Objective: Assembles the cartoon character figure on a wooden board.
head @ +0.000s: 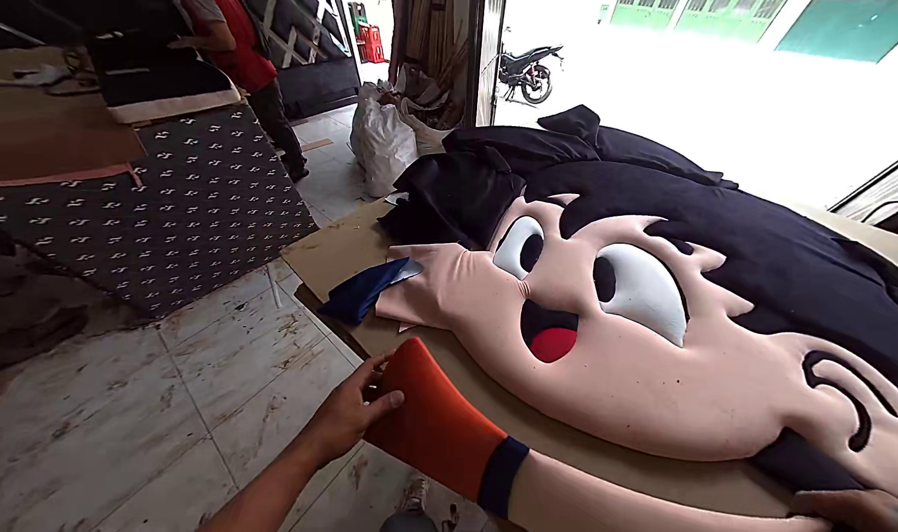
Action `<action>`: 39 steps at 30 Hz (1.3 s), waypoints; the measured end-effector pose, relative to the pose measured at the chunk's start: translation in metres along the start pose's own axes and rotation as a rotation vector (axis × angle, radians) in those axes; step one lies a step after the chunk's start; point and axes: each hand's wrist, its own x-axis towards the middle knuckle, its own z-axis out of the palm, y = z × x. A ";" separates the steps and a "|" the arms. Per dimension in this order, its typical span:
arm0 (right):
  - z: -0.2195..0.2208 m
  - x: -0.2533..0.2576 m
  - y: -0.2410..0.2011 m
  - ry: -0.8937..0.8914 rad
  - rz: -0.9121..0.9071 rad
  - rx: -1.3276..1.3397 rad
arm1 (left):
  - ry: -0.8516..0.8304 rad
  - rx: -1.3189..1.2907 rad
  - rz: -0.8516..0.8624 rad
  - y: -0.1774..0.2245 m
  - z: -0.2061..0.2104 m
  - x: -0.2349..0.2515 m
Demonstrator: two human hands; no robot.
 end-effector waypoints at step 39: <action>0.189 0.053 -0.035 0.607 0.284 -0.217 | -0.545 1.070 0.979 0.020 0.011 0.140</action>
